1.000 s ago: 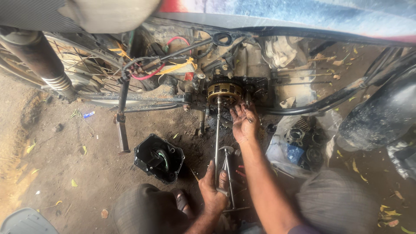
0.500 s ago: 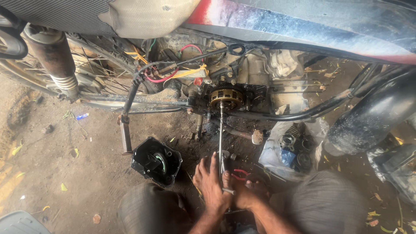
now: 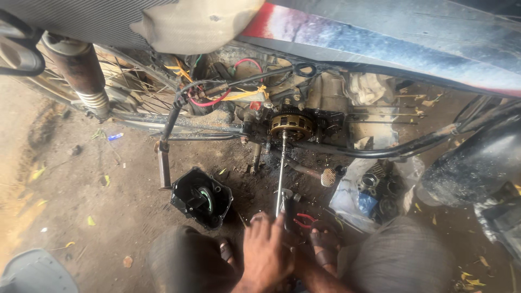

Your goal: The person is working on a motorcycle engine, using a wrench and hammer to adjust and tighten components. They manipulate various parts of the engine, including the clutch assembly, and use tools to secure bolts and other elements.

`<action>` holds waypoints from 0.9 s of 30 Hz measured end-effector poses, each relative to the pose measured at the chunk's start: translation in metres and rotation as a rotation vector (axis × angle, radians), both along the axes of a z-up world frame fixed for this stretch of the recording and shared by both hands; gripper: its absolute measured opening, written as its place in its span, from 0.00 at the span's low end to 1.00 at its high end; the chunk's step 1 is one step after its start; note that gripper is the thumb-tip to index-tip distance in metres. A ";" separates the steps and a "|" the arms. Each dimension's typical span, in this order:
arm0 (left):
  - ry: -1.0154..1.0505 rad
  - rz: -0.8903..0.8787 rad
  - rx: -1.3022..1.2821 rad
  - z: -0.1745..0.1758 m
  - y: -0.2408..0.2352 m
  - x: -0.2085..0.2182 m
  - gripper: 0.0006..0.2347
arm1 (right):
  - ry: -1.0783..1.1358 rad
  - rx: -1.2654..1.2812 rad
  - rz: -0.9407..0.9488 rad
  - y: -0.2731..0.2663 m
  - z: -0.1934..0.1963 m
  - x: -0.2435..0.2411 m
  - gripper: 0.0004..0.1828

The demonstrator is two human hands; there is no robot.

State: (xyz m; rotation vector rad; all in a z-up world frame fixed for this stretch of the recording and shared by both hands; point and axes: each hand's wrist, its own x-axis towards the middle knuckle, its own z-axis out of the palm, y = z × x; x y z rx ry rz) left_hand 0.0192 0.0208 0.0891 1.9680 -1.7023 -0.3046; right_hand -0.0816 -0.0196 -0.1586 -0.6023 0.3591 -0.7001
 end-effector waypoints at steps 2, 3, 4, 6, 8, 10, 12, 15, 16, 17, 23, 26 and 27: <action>-0.050 -0.100 0.208 -0.003 -0.001 -0.003 0.33 | -0.056 0.014 -0.021 0.003 0.005 0.006 0.25; -0.033 -0.132 0.373 -0.008 -0.007 -0.004 0.31 | -0.079 0.013 -0.024 0.002 0.009 0.010 0.26; -0.013 -0.164 0.538 -0.012 -0.012 -0.005 0.30 | -0.104 0.008 -0.032 0.003 0.014 0.015 0.26; -0.090 -0.161 0.425 -0.020 -0.018 -0.009 0.24 | -0.135 -0.057 0.047 -0.002 0.024 0.019 0.28; -0.065 -0.084 0.347 -0.024 -0.019 -0.011 0.23 | -0.107 -0.241 0.115 -0.011 0.031 0.020 0.29; 0.058 0.062 0.318 -0.021 -0.012 -0.009 0.25 | 0.001 -0.451 0.109 -0.009 0.031 0.023 0.23; 0.040 0.165 0.226 -0.012 -0.010 -0.012 0.20 | 0.677 -1.036 0.116 -0.009 0.023 0.027 0.23; 0.036 0.319 0.074 0.008 -0.019 -0.018 0.18 | 0.091 -0.395 0.217 -0.012 0.001 0.045 0.26; 0.042 0.368 0.025 0.015 -0.019 -0.021 0.18 | -0.358 0.085 0.250 -0.009 -0.007 0.048 0.28; 0.003 0.339 -0.132 0.023 -0.017 -0.025 0.21 | -0.335 0.134 0.213 -0.009 -0.012 0.048 0.27; -0.546 0.021 -0.067 0.040 -0.003 -0.037 0.20 | -0.037 0.169 0.055 -0.009 0.029 0.041 0.22; -0.880 -0.176 0.512 0.025 -0.012 -0.027 0.22 | 0.532 -0.471 0.161 -0.026 0.076 0.038 0.18; -0.974 -0.196 0.571 0.019 -0.013 -0.026 0.25 | 0.728 -0.684 0.196 -0.032 0.088 0.035 0.18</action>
